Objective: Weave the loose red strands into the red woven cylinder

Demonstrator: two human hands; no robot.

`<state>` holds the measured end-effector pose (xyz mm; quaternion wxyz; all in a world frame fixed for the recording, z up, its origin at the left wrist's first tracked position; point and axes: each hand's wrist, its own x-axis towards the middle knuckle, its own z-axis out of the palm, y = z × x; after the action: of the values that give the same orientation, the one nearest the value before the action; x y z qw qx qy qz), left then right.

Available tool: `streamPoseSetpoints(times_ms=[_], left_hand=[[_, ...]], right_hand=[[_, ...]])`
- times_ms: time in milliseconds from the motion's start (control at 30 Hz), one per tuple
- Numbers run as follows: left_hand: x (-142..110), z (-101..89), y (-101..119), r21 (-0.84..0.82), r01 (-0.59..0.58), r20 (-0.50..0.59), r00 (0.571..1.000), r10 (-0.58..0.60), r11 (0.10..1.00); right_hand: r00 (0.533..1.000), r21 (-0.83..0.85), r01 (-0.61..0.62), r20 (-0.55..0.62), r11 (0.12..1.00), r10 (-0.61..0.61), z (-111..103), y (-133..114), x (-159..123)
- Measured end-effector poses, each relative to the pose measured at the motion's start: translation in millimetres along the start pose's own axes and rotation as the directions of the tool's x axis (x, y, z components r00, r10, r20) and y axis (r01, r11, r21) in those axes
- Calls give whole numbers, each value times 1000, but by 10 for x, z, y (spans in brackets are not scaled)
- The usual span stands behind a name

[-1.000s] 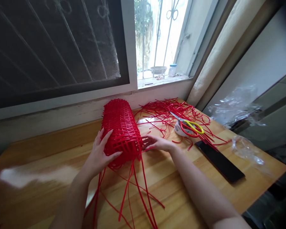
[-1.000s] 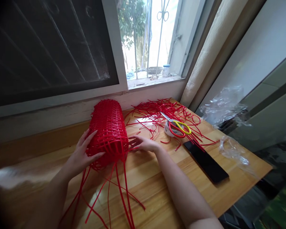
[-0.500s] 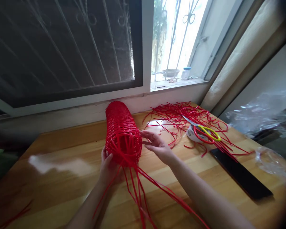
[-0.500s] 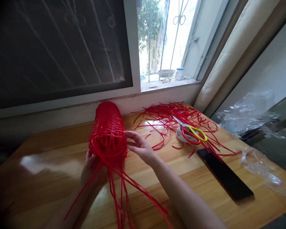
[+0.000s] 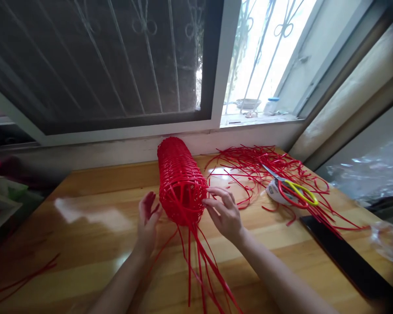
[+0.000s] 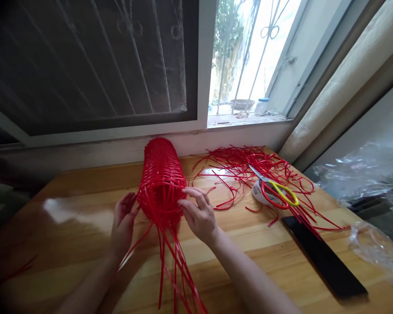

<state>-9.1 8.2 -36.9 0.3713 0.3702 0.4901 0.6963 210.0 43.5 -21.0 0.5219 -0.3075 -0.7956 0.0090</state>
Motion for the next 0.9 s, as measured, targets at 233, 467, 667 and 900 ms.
streamPoseSetpoints(times_ms=[233, 467, 667, 900], left_hand=[[76, 152, 516, 269, -542, 289, 834, 470, 796], [157, 395, 769, 337, -723, 652, 641, 404, 603], [171, 466, 832, 281, -781, 804, 509, 307, 558], [240, 465, 684, 410, -811, 708, 571, 414, 417]], right_hand=[[991, 46, -66, -115, 997, 71, -60, 67, 61], [984, 85, -96, -145, 992, 107, -25, 83, 46], [972, 85, -154, -163, 984, 166, 19, 61, 36], [957, 72, -187, -210, 980, 198, 55, -1, 59]])
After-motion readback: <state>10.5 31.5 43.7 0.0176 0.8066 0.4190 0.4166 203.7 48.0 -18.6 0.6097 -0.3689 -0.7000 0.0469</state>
